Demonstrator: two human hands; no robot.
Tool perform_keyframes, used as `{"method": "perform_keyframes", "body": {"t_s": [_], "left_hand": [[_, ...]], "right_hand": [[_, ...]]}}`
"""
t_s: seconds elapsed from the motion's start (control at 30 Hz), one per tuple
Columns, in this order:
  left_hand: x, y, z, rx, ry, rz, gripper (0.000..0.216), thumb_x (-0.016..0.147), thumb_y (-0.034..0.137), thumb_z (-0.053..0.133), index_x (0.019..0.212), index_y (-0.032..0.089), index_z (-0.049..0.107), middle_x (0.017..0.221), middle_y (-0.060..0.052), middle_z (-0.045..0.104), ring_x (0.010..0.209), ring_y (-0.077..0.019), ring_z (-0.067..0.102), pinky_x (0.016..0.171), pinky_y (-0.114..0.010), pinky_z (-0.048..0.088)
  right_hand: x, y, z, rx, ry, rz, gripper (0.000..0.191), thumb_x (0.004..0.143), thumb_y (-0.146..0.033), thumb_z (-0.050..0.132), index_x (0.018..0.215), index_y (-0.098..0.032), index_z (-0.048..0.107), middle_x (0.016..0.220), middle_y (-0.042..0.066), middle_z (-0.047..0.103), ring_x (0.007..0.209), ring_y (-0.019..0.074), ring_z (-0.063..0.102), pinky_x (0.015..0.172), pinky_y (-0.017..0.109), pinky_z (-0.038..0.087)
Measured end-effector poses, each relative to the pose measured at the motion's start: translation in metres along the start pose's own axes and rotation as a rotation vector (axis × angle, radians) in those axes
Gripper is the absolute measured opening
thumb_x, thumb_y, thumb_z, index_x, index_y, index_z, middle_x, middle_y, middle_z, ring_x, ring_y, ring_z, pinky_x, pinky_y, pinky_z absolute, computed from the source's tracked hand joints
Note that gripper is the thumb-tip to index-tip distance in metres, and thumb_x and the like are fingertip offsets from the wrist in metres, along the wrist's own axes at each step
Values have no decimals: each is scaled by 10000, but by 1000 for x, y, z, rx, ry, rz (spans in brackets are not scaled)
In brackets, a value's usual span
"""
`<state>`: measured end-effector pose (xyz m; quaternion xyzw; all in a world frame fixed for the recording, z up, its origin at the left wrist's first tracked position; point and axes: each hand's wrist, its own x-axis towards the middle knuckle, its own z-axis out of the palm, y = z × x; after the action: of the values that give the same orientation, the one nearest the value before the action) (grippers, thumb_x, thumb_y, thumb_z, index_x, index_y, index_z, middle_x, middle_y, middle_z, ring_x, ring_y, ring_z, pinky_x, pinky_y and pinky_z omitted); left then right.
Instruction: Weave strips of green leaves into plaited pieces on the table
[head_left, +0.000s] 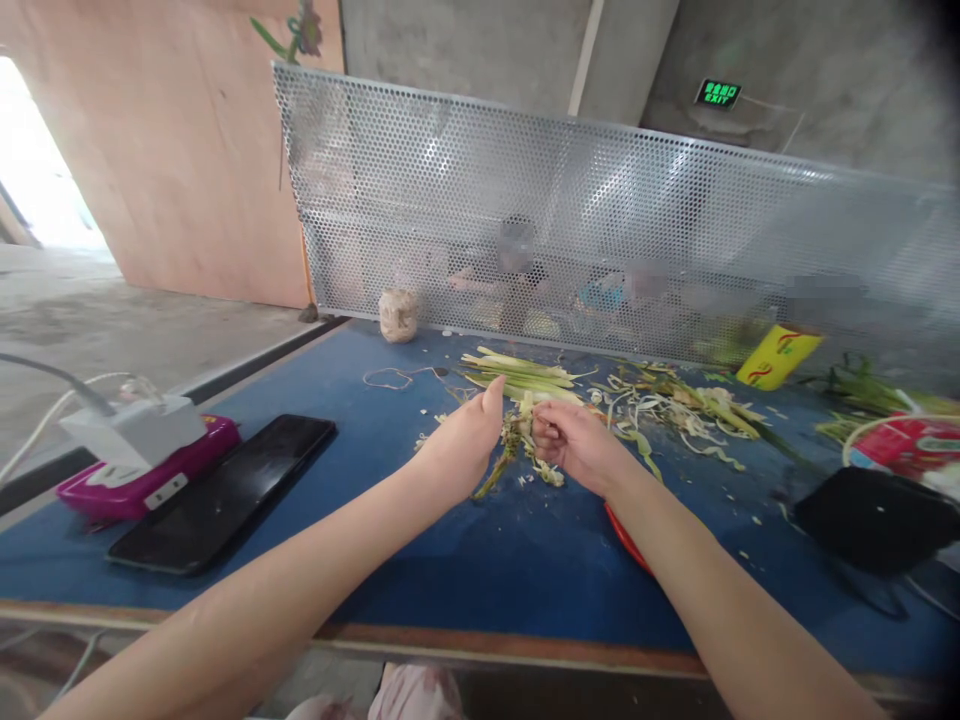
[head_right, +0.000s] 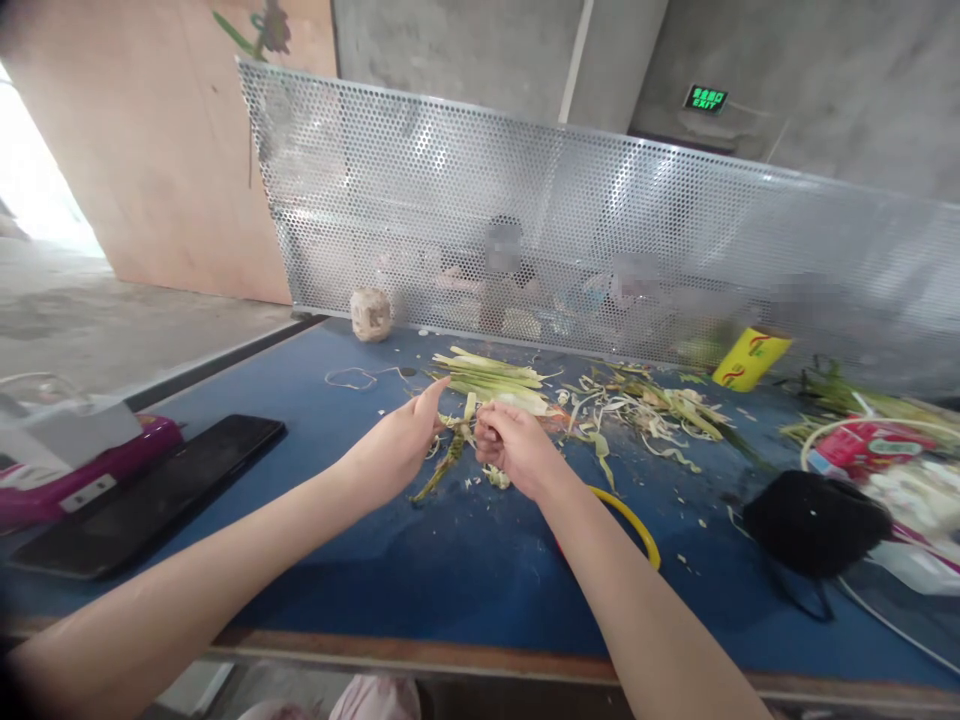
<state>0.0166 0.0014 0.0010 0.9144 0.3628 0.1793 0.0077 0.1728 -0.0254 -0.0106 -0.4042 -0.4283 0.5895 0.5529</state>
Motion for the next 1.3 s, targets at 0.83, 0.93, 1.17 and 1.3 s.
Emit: {"method": "perform_keyframes", "body": {"t_s": [0.83, 0.93, 1.17, 1.3], "left_hand": [[-3, -13, 18, -909, 349, -84, 501, 849, 232, 396, 1291, 215, 159, 878, -28, 497, 860, -143, 549, 776, -320, 466], [-4, -9, 18, -1108, 336, -75, 601, 836, 230, 436, 1312, 251, 70, 999, -66, 461, 859, -141, 551, 698, -291, 481], [-3, -9, 25, -1201, 170, -111, 804, 738, 191, 563, 1345, 233, 38, 1024, -83, 499, 783, -125, 547, 674, -295, 480], [-2, -8, 25, -1198, 147, -168, 743, 732, 210, 569, 1332, 190, 130, 889, -39, 545, 760, -123, 554, 686, -288, 473]], "right_hand": [[17, 7, 4, -247, 159, -156, 274, 669, -480, 592, 662, -225, 491, 676, 10, 574, 662, 188, 558, 565, 289, 419], [18, 8, 3, -91, 158, -92, 360, 576, -530, 655, 658, -218, 493, 649, -1, 561, 584, 165, 543, 549, 297, 433], [14, 7, -2, 27, 137, -62, 310, 584, -432, 687, 636, -198, 491, 607, -33, 539, 548, 120, 545, 543, 266, 439], [12, 5, -4, -16, 171, -73, 291, 586, -416, 681, 635, -197, 496, 598, -37, 537, 545, 122, 553, 530, 266, 442]]}}
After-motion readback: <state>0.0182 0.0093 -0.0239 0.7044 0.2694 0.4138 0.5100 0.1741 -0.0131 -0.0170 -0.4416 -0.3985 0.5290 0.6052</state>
